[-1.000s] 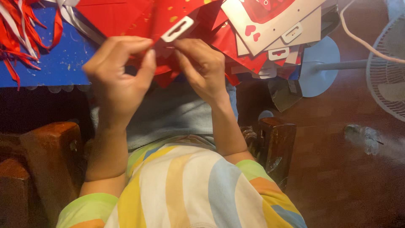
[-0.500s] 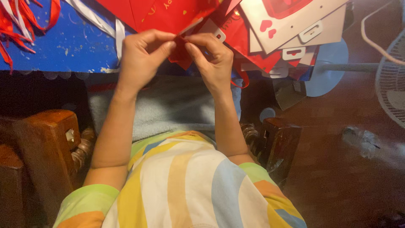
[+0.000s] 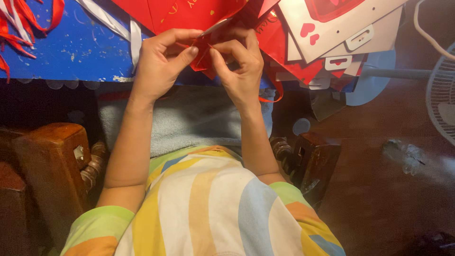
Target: The person assembles red gift bags by threading white and red ribbons through the bag handles and tying them. The person handles multiple bags and ribbons, adjusting and securing the ribbons to complete the assembly.
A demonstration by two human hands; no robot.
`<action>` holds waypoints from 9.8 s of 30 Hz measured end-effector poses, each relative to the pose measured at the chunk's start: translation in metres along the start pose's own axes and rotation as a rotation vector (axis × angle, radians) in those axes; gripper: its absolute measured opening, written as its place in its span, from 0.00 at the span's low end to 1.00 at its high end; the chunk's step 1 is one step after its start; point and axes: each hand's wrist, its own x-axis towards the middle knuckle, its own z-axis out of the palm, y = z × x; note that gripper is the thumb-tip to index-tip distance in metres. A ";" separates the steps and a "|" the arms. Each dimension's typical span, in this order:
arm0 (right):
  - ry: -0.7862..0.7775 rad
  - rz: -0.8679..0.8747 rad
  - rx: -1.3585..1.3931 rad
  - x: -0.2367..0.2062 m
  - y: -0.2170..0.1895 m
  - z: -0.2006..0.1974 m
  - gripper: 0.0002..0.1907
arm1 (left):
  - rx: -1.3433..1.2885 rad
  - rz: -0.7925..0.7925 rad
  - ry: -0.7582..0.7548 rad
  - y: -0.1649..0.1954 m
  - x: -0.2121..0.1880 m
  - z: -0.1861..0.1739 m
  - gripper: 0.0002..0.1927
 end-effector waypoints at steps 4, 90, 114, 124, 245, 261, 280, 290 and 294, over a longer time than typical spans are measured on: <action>-0.013 0.067 0.030 0.002 0.001 0.000 0.03 | 0.020 -0.026 0.008 0.001 0.000 -0.002 0.15; -0.075 0.264 0.405 -0.013 0.011 -0.005 0.07 | -0.073 0.101 0.233 -0.012 -0.015 0.034 0.21; -0.323 0.610 0.772 -0.011 0.027 -0.020 0.15 | -0.124 0.241 0.235 -0.008 -0.017 0.034 0.15; -0.332 0.448 0.543 -0.010 0.030 -0.014 0.07 | -0.294 0.211 0.213 -0.015 -0.013 0.028 0.14; -0.105 -0.086 -0.069 -0.022 0.000 0.026 0.07 | -0.168 0.234 0.227 -0.014 -0.020 -0.003 0.05; -0.110 0.178 0.202 -0.015 0.010 0.028 0.10 | -0.266 0.104 0.294 -0.014 -0.020 -0.022 0.15; -0.211 0.295 0.348 -0.011 0.019 0.019 0.07 | -0.520 0.094 0.311 -0.002 -0.039 -0.046 0.18; -0.244 0.331 0.356 -0.011 0.017 0.017 0.07 | -0.391 0.119 0.264 0.029 -0.054 -0.037 0.20; -0.244 0.340 0.386 -0.011 0.019 0.018 0.08 | -0.421 0.125 0.281 0.039 -0.060 -0.037 0.19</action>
